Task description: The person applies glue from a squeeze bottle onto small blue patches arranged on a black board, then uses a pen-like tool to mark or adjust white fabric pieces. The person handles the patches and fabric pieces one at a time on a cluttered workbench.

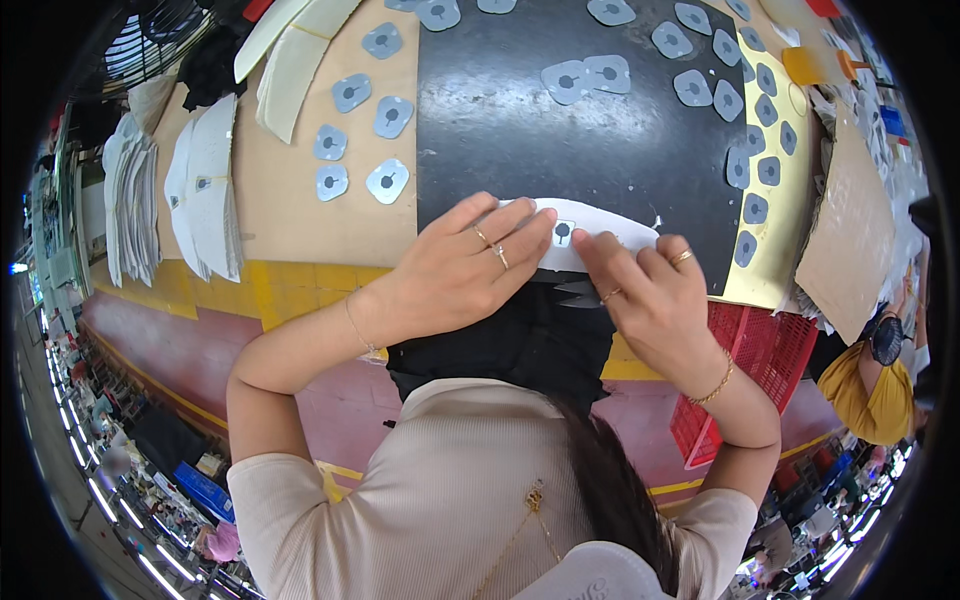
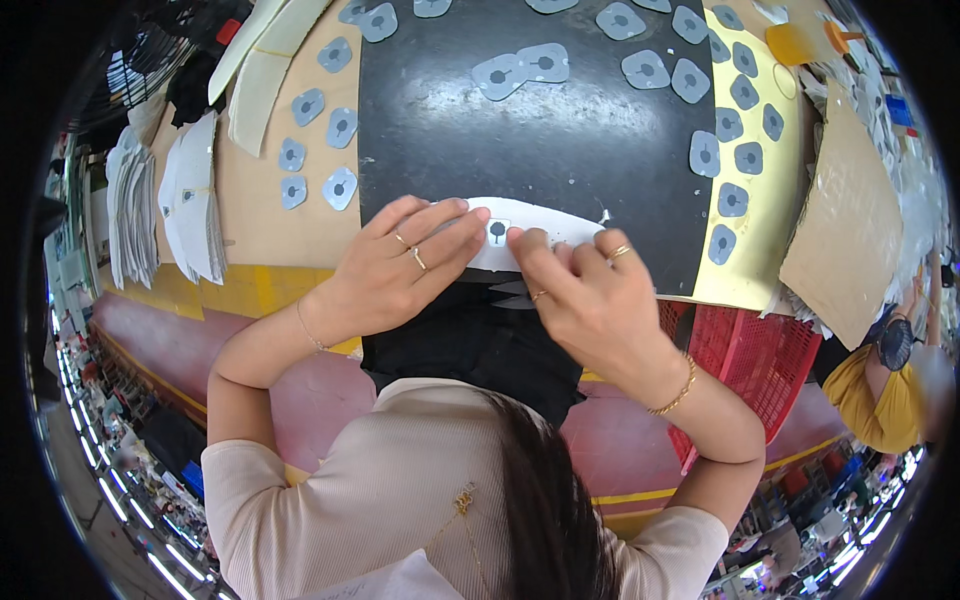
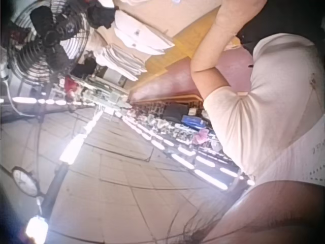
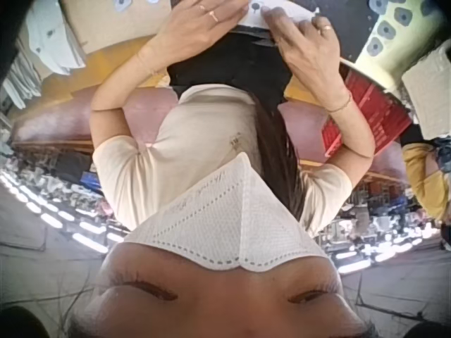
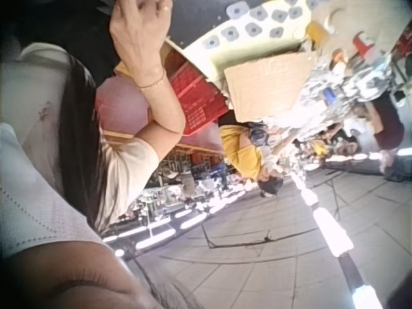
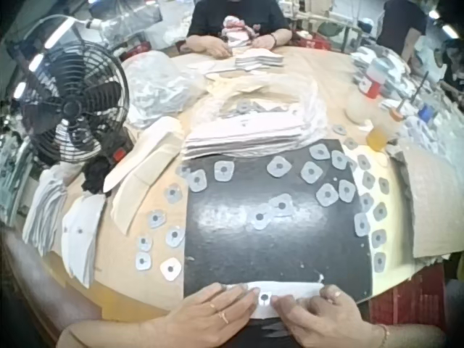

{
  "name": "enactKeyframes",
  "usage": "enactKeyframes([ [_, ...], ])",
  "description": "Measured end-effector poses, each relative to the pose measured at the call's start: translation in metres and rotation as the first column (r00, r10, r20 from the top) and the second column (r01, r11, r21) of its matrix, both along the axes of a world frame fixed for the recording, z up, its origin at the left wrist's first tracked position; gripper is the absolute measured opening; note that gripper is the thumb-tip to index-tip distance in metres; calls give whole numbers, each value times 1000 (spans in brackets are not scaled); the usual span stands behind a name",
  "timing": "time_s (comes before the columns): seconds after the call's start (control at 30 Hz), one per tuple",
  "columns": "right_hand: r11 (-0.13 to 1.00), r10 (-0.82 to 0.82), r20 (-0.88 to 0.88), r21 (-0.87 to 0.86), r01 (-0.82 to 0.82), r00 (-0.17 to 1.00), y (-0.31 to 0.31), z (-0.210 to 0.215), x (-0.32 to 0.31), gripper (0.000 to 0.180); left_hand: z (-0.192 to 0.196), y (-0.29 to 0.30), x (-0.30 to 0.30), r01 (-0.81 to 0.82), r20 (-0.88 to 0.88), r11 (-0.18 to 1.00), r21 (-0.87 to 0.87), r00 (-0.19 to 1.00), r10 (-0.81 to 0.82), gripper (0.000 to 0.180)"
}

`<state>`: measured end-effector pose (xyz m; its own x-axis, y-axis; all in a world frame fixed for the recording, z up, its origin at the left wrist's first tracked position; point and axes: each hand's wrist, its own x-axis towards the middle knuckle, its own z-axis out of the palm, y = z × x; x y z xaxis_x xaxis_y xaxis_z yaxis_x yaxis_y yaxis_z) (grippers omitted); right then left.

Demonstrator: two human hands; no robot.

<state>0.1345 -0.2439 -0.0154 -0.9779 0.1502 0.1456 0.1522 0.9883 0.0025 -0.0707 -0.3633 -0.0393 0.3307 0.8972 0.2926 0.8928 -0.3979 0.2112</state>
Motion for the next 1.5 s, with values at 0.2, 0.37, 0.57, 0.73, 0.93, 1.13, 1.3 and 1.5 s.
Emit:
enactKeyframes([
  [0.2, 963, -122, 96, -230, 141, 988, -21, 1, 6, 53, 1, -6, -1, 22, 10, 996, -88, 1000, -22, 35],
  [0.37, 980, -111, 124, -153, 130, 986, -21, 7, 5, 50, 4, -4, -3, 54, 43, 991, -121, 998, -49, 36],
  [0.57, 954, -170, -45, -256, 153, 984, -14, -10, -1, 50, 10, 1, -3, 49, 6, 992, -114, 999, -49, 30],
  [0.73, 936, -285, -34, -225, 271, 958, -20, -6, -17, 49, 3, -2, -2, 27, 58, 996, -85, 998, -22, 29],
  [0.93, 903, -291, 29, -323, 285, 956, -15, 1, -13, 52, 2, -5, -10, 37, 234, 987, -154, 972, 0, 36],
  [1.13, 858, -357, 143, -340, 385, 923, -24, 11, -3, 51, 4, 4, -6, -21, 412, 976, -217, 904, 111, 38],
  [1.3, 528, -556, -96, -808, 262, 825, 2, 15, 8, 44, 22, 10, 17, -391, 355, 858, -334, 791, 498, 37],
  [1.5, 394, -798, -216, -893, 216, 563, -18, -2, 18, 37, 19, 10, 18, -291, 548, 877, -383, 692, 470, 15],
])
